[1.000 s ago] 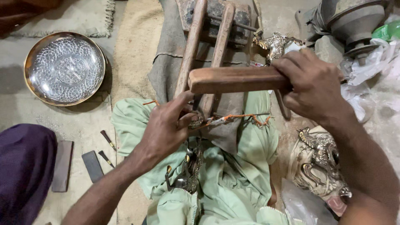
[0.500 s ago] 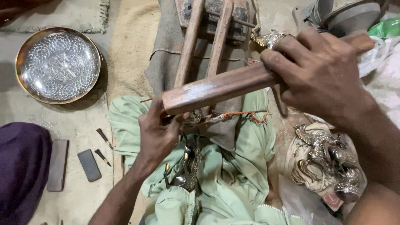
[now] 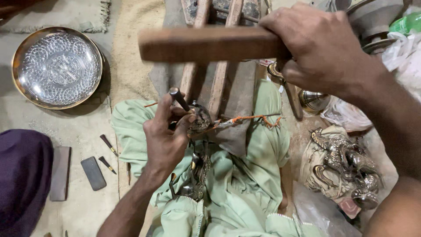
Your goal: The person sits on the floor and decorates ornate silver metal pieces, holding a punch against the metal with one hand and striking it with a wooden mallet in the other. They reposition the punch repeatedly across the surface, occasionally rotating the metal piece and picking up a different punch from the floor.
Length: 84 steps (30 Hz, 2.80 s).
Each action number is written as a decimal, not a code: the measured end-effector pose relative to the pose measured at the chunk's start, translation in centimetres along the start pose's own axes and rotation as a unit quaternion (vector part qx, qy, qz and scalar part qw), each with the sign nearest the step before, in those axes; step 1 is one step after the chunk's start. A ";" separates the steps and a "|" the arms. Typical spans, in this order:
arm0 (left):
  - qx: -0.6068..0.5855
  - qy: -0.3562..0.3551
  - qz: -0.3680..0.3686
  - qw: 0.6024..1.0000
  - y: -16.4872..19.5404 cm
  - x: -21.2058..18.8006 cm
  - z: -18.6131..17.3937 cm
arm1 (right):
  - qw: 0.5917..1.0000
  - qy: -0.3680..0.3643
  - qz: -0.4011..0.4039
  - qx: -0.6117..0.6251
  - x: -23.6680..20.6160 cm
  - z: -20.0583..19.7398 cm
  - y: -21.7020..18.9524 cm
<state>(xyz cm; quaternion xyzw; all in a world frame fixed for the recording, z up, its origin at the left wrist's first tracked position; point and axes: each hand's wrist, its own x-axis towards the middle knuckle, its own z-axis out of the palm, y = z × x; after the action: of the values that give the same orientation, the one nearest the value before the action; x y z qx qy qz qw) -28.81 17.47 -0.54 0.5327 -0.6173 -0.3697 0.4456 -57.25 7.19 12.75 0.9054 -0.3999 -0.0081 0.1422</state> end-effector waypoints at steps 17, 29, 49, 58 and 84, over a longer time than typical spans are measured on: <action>0.083 -0.339 0.110 0.931 0.0 6.8 -2.6 | 0.948 0.094 0.195 0.234 -9.6 9.3 -3.9; 0.184 -0.475 0.107 0.854 3.5 8.8 -1.8 | 0.818 0.272 0.335 0.380 -14.7 19.6 -9.3; 0.068 -0.148 -0.023 0.986 -0.1 2.9 -1.9 | 0.995 -0.073 0.065 0.018 -3.5 3.1 -0.6; 0.019 -0.161 -0.007 0.987 -0.8 3.1 -2.4 | 0.992 -0.032 0.045 0.117 -2.3 2.3 -0.2; -0.170 0.032 -0.067 0.983 -3.0 -1.2 -0.6 | 0.993 0.061 -0.083 -0.065 1.0 -1.6 -1.5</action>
<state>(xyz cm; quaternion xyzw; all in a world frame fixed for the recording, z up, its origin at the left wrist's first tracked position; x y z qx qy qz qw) -27.21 18.17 -3.27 0.5004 -0.4938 -0.4812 0.5237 -55.26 7.81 13.94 0.9231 -0.3125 0.0092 0.2241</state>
